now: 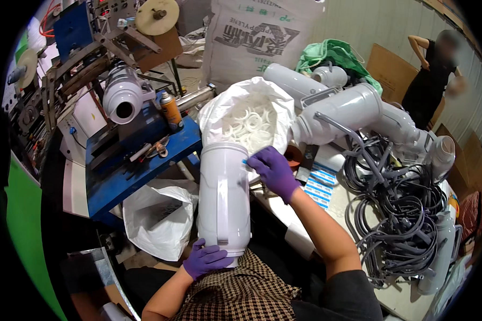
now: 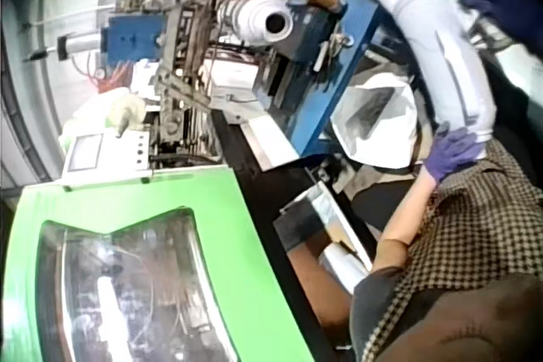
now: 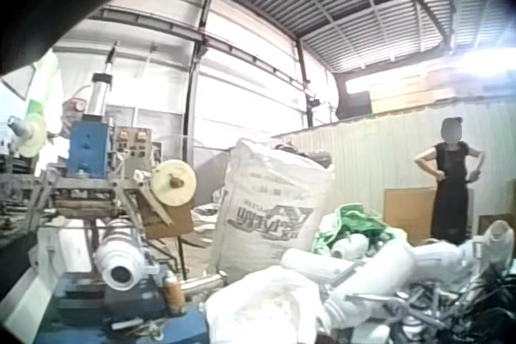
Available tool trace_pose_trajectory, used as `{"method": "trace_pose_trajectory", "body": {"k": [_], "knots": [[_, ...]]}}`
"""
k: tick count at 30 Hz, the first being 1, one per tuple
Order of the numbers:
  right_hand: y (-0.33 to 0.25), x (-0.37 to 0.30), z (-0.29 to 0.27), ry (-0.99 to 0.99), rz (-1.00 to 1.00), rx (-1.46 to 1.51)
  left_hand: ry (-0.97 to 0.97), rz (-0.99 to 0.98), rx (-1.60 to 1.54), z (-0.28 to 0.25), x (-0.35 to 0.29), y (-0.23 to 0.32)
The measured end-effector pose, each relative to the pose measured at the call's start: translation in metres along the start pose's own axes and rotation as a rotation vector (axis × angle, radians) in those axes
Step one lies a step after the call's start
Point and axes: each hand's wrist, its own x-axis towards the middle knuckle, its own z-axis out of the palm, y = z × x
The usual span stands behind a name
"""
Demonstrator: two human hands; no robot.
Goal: The person repeatedly picks up white plastic containers, inserts a gray hose into the opening, and places the containers on a nearby table. The person also handles a roll of white tape and occasionally adjusts items on the workbench.
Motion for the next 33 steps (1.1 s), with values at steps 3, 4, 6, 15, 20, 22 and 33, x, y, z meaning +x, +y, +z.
{"method": "trace_pose_trajectory", "body": {"k": [3, 4, 6, 15, 20, 22, 33], "knots": [[0.013, 0.047, 0.04, -0.169, 0.114, 0.122, -0.037, -0.027, -0.003, -0.002, -0.005, 0.003], [0.013, 0.053, 0.046, -0.191, 0.171, 0.098, -0.047, -0.029, -0.003, -0.003, -0.005, 0.004], [0.007, 0.062, 0.051, -0.233, 0.234, 0.022, -0.058, -0.04, -0.042, -0.007, -0.004, 0.004], [0.042, 0.056, 0.068, 0.12, -0.146, -0.562, -0.147, -0.044, -0.095, -0.018, 0.002, -0.004], [0.059, 0.064, 0.053, -0.206, 0.523, 0.243, -0.032, -0.438, -0.361, -0.047, 0.008, 0.012], [0.055, 0.061, 0.072, -0.032, 0.555, 0.426, 0.093, -0.669, -0.545, -0.043, 0.009, 0.032], [-0.133, 0.157, 0.17, -0.214, -0.267, -0.093, 1.518, -1.151, -1.568, -0.172, -0.099, 0.074]]}}
